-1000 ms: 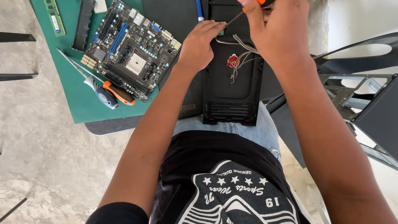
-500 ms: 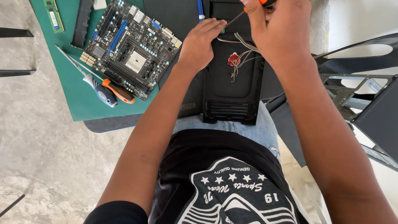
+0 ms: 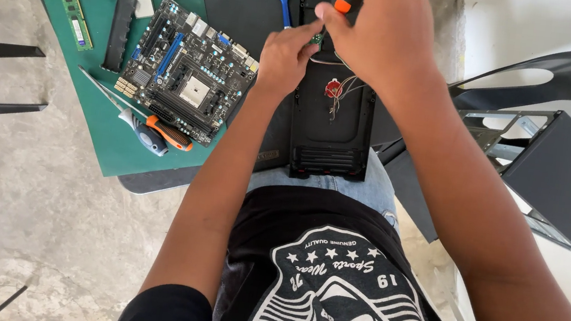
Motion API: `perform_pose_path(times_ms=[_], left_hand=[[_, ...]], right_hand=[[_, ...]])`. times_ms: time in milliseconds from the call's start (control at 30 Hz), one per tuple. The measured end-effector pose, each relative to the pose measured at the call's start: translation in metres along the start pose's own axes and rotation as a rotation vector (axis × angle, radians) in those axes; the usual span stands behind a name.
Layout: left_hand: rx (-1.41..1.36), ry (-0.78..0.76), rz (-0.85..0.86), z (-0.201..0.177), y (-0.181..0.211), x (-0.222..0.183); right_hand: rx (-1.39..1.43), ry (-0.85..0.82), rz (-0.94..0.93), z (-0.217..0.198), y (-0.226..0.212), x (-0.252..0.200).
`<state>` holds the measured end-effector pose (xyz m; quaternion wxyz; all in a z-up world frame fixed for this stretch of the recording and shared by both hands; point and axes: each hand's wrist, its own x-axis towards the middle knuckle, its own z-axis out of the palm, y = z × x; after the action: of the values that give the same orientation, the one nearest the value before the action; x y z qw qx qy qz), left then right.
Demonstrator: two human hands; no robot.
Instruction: Cleaning the interior and front panel of a computer case using a brush and performing maintenance with a screwdriver.
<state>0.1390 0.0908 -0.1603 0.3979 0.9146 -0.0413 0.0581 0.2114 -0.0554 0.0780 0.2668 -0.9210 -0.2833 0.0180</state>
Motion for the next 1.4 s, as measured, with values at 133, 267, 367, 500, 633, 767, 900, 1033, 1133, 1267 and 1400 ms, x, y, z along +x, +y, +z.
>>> perform_pose_path(times_ms=[133,267,367,500,633,767,900,1033,1133,1267,1400], left_hand=[[-0.2,0.159,0.176,-0.015,0.018,0.025],[-0.212,0.236,0.048,0.011,-0.003,0.029],[-0.226,0.255,0.082,-0.006,0.015,0.031],[-0.182,0.322,0.161,0.004,0.009,0.035],[-0.219,0.225,0.184,-0.012,0.017,0.037],[-0.466,0.082,0.136,-0.027,0.042,0.036],[-0.509,0.244,0.094,0.005,0.022,0.036],[-0.379,0.324,-0.015,0.0,0.034,0.043],[-0.425,0.286,0.029,-0.015,0.047,0.047],[-0.441,0.053,0.108,-0.028,0.042,0.045],[-0.506,0.071,0.084,-0.026,0.04,0.047]], right_hand=[[-0.116,-0.254,0.117,-0.01,-0.008,0.025],[-0.316,-0.503,0.138,-0.022,-0.03,0.038],[-0.239,-0.334,0.057,-0.019,-0.04,0.037],[-0.306,-0.582,0.067,-0.013,-0.034,0.047],[-0.394,-0.802,0.101,-0.037,-0.053,0.059],[-0.635,-0.818,-0.204,-0.008,-0.01,0.068],[-0.364,-0.812,0.123,-0.048,-0.057,0.057],[-0.392,-0.624,0.349,-0.023,-0.034,0.057],[-0.585,-0.447,0.127,0.01,0.013,0.054],[-0.545,-0.665,-0.136,-0.01,-0.001,0.057],[-0.266,-0.71,0.117,-0.026,-0.026,0.057]])
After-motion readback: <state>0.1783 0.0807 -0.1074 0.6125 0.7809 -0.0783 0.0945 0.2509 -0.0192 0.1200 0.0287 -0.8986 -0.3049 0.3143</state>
